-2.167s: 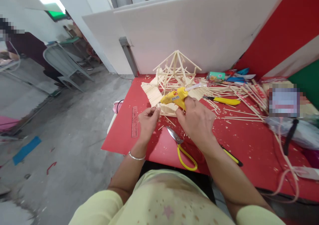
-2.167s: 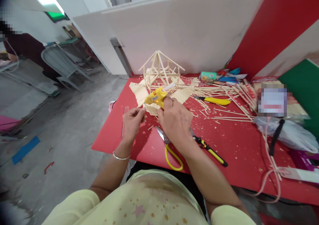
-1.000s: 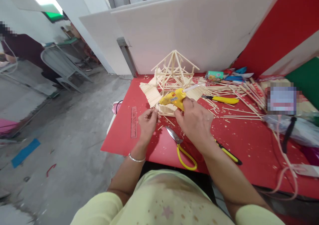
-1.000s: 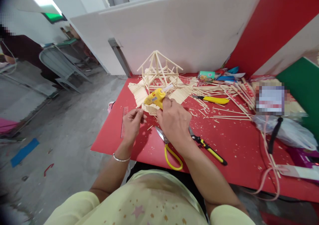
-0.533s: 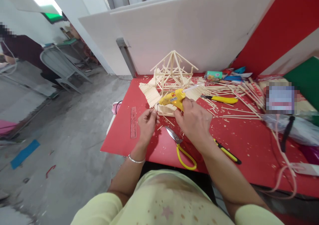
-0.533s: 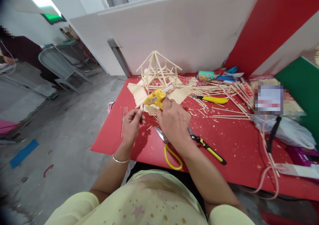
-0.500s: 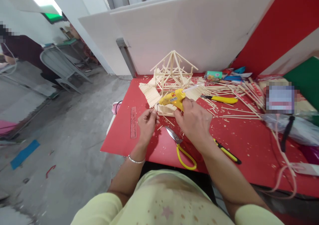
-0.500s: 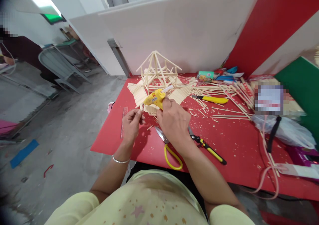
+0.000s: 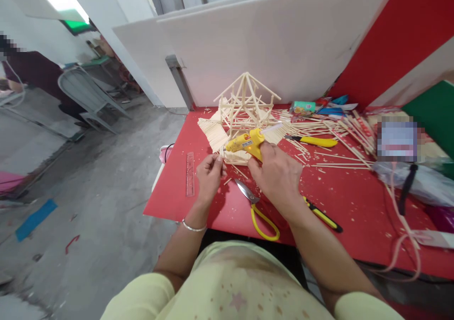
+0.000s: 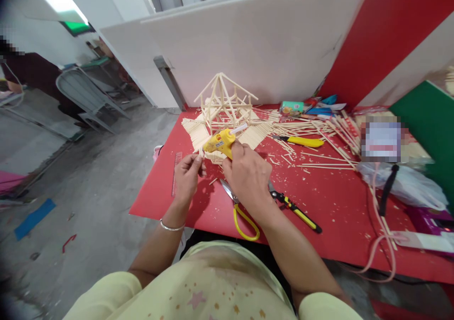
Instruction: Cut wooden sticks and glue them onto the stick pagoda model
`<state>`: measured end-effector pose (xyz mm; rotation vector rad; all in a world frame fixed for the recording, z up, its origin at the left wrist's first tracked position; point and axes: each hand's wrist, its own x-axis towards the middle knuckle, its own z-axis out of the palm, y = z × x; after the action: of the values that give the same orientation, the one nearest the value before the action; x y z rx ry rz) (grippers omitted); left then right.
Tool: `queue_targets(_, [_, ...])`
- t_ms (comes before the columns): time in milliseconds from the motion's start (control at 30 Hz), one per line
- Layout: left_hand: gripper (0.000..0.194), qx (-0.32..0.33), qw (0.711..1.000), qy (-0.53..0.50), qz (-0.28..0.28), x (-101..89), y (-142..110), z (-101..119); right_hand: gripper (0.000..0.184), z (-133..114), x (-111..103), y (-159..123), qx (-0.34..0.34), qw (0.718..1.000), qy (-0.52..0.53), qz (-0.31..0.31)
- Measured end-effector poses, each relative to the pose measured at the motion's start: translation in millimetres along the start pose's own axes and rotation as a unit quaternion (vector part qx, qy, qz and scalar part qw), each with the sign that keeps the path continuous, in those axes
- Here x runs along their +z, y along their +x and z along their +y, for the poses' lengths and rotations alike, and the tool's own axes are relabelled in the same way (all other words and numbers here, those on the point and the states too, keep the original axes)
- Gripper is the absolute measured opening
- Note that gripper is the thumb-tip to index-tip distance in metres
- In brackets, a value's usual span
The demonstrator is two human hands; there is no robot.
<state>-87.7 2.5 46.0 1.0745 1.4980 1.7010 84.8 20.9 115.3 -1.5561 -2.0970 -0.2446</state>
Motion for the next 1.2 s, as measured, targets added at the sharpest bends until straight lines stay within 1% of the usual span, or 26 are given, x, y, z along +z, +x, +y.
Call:
queue_targets(333, [0.034,0.010,1.000,0.015,0.002,0.5,-0.9,3.0,0.032,0.6,-4.6,-9.3,-0.013,1.000,-0.004,-0.008])
queue_targets(467, [0.032,0.026,0.999,0.023,-0.003,1.2,-2.4,6.4,0.033,1.3,-6.3,-12.4,-0.020,1.000,-0.001,-0.005])
queue_targets(733, [0.031,0.053,0.997,0.062,-0.010,1.3,-6.7,11.6,0.034,2.2,-6.6,-13.1,-0.018,1.000,-0.004,0.007])
queue_targets(867, [0.031,0.046,0.996,0.078,-0.018,0.9,-9.4,13.3,0.031,2.4,-6.7,-11.2,-0.020,1.000,-0.006,0.021])
queue_targets(1000, [0.030,0.038,0.996,0.075,-0.013,0.5,-8.8,12.5,0.031,1.4,-7.0,-12.5,-0.023,0.999,-0.013,0.027])
queue_targets(1200, [0.032,0.062,0.996,0.066,0.000,-0.4,-4.8,10.7,0.031,0.8,-6.4,-19.1,-0.038,0.999,-0.001,0.019])
